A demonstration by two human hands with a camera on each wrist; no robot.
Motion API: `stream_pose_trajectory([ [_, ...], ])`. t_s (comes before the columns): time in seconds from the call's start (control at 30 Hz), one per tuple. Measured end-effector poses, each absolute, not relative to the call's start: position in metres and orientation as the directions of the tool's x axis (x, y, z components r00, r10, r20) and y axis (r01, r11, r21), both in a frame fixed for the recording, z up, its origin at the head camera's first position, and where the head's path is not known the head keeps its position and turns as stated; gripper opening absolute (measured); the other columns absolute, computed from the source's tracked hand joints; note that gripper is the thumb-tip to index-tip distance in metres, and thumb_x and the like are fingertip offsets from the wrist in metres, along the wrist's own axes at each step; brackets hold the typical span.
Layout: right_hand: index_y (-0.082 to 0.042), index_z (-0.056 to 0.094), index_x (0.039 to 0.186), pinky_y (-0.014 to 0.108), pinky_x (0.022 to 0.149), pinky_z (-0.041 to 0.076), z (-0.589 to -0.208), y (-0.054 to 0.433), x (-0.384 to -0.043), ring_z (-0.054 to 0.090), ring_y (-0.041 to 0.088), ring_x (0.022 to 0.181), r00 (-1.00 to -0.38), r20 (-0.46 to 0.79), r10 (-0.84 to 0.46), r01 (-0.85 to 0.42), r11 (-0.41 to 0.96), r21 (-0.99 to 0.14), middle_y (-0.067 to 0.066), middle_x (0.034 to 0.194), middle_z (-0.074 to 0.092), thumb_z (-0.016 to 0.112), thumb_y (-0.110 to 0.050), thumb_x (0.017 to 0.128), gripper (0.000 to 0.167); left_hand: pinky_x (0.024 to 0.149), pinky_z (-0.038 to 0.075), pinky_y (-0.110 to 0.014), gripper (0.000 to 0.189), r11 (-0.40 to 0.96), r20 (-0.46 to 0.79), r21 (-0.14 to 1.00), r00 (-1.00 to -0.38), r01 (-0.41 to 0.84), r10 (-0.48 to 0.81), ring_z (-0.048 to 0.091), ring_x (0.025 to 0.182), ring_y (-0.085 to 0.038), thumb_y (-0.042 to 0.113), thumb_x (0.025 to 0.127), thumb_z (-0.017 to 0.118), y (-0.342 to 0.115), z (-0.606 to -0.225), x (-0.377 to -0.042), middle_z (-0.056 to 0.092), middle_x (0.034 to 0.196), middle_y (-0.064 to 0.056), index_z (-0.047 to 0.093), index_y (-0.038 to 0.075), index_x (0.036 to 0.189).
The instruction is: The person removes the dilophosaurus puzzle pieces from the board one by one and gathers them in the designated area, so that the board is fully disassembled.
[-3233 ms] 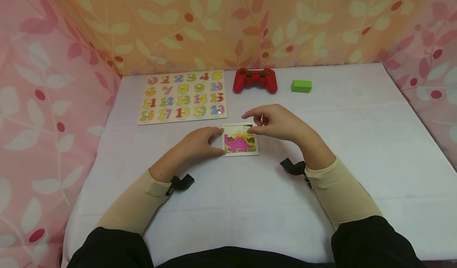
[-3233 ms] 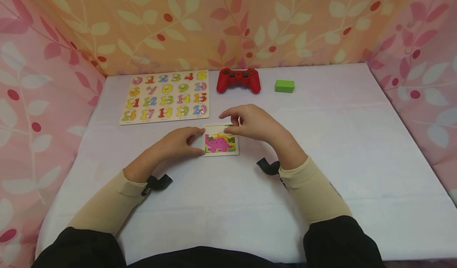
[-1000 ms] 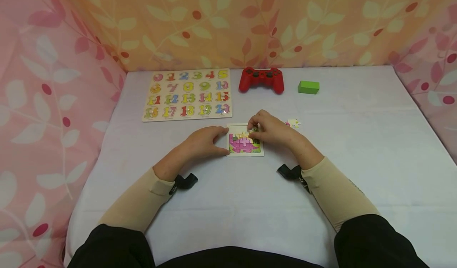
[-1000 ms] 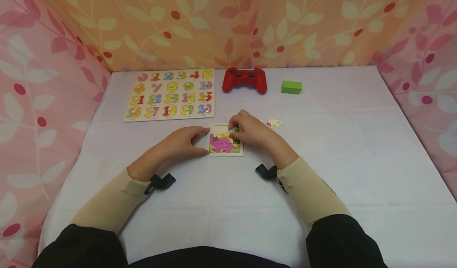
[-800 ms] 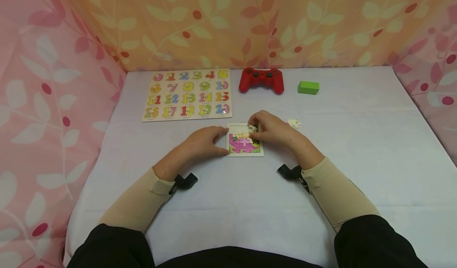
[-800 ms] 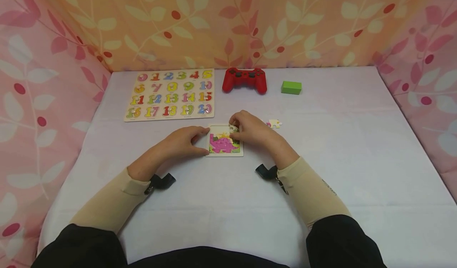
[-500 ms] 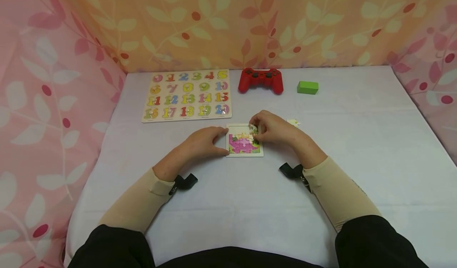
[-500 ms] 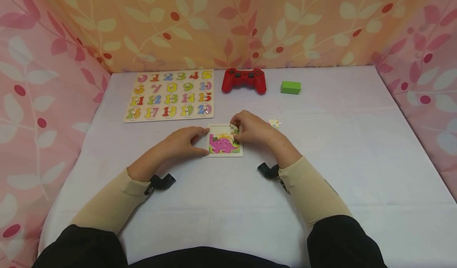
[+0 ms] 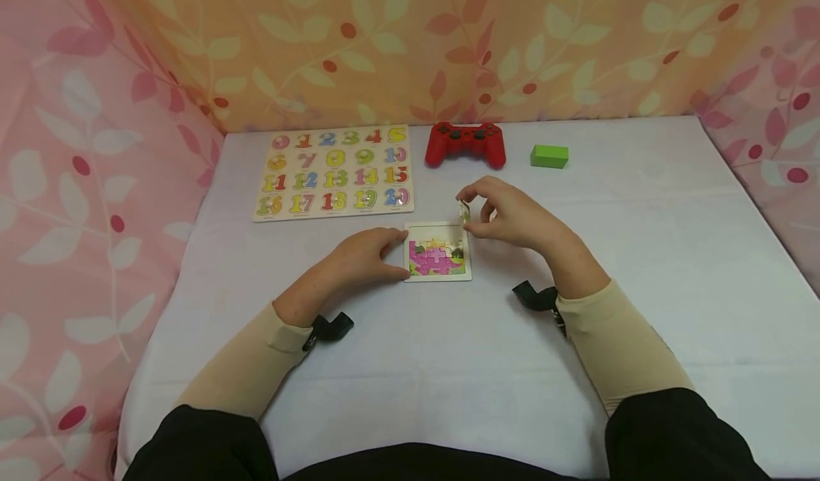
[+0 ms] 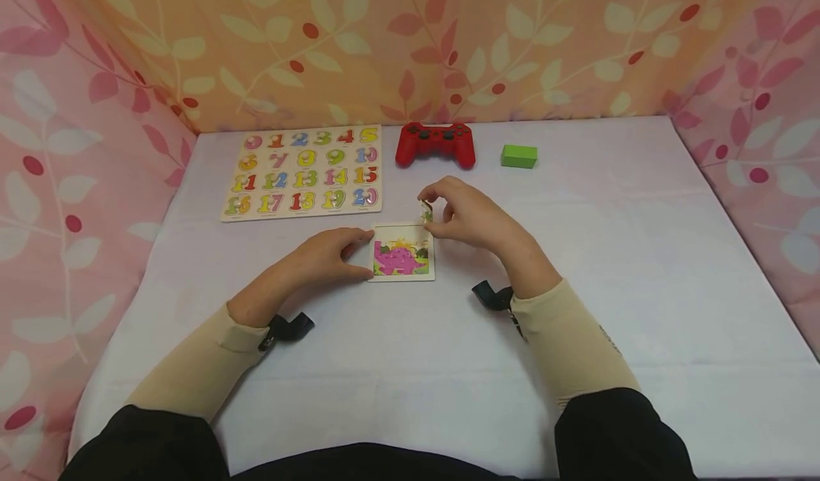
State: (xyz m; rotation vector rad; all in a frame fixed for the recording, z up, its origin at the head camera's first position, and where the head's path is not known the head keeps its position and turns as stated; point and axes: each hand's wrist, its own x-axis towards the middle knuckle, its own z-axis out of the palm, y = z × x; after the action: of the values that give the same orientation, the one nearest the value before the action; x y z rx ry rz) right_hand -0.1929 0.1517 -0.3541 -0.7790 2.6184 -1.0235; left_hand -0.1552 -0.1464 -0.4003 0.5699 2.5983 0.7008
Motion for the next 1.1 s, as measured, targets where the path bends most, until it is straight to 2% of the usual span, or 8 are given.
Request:
stream_pose_trajectory([
  [0.27, -0.011, 0.066, 0.128, 0.034, 0.069, 0.05, -0.323, 0.171, -0.185, 0.057, 0.021, 0.082, -0.853, 0.017, -0.522, -0.413, 0.654, -0.634, 0.005, 0.12, 0.058, 0.081, -0.012, 0.088, 0.043, 0.077, 0.039, -0.038, 0.083, 0.798, -0.26, 0.536, -0.845, 0.277, 0.468, 0.05, 0.089, -0.02, 0.046, 0.085, 0.083, -0.146, -0.399, -0.156, 0.052, 0.091, -0.006, 0.049, 0.015, 0.154],
  [0.4, -0.011, 0.069, 0.128, 0.031, 0.07, 0.046, -0.311, 0.182, -0.18, 0.053, 0.022, 0.084, -0.861, 0.043, -0.507, -0.423, 0.666, -0.614, 0.004, 0.115, 0.057, 0.082, -0.012, 0.088, 0.042, 0.077, 0.039, -0.038, 0.083, 0.796, -0.258, 0.537, -0.844, 0.279, 0.471, 0.05, 0.089, -0.02, 0.046, 0.085, 0.083, -0.146, -0.4, -0.156, 0.052, 0.09, -0.006, 0.049, 0.014, 0.154],
  [0.7, -0.009, 0.073, 0.124, 0.023, 0.071, 0.04, -0.299, 0.215, -0.177, 0.05, 0.021, 0.079, -0.864, 0.117, -0.49, -0.449, 0.645, -0.618, 0.001, 0.107, 0.053, 0.081, -0.006, 0.087, 0.037, 0.077, 0.039, -0.038, 0.083, 0.798, -0.269, 0.536, -0.84, 0.277, 0.472, 0.05, 0.089, -0.021, 0.046, 0.085, 0.083, -0.146, -0.399, -0.157, 0.052, 0.09, -0.006, 0.049, 0.014, 0.154],
  [0.8, -0.009, 0.073, 0.126, 0.022, 0.073, 0.04, -0.298, 0.229, -0.18, 0.05, 0.021, 0.083, -0.886, 0.088, -0.455, -0.407, 0.676, -0.614, 0.003, 0.108, 0.053, 0.081, -0.011, 0.089, 0.038, 0.079, 0.039, -0.038, 0.083, 0.803, -0.278, 0.533, -0.84, 0.268, 0.466, 0.05, 0.091, -0.021, 0.046, 0.085, 0.082, -0.146, -0.398, -0.156, 0.053, 0.091, -0.006, 0.048, 0.014, 0.154],
  [0.97, -0.011, 0.07, 0.132, 0.021, 0.075, 0.04, -0.307, 0.257, -0.188, 0.049, 0.019, 0.091, -0.934, -0.022, -0.357, -0.263, 0.728, -0.633, 0.003, 0.107, 0.052, 0.081, -0.021, 0.091, 0.044, 0.079, 0.04, -0.039, 0.083, 0.802, -0.28, 0.535, -0.84, 0.265, 0.465, 0.051, 0.092, -0.021, 0.046, 0.085, 0.083, -0.146, -0.397, -0.155, 0.053, 0.091, -0.006, 0.048, 0.014, 0.154],
  [1.1, -0.012, 0.068, 0.135, 0.024, 0.075, 0.039, -0.317, 0.276, -0.193, 0.049, 0.017, 0.092, -0.952, -0.095, -0.292, -0.163, 0.742, -0.65, 0.006, 0.104, 0.055, 0.082, -0.027, 0.09, 0.049, 0.079, 0.04, -0.039, 0.083, 0.801, -0.279, 0.537, -0.839, 0.266, 0.466, 0.051, 0.091, -0.021, 0.045, 0.085, 0.083, -0.146, -0.397, -0.154, 0.053, 0.091, -0.006, 0.049, 0.014, 0.154],
])
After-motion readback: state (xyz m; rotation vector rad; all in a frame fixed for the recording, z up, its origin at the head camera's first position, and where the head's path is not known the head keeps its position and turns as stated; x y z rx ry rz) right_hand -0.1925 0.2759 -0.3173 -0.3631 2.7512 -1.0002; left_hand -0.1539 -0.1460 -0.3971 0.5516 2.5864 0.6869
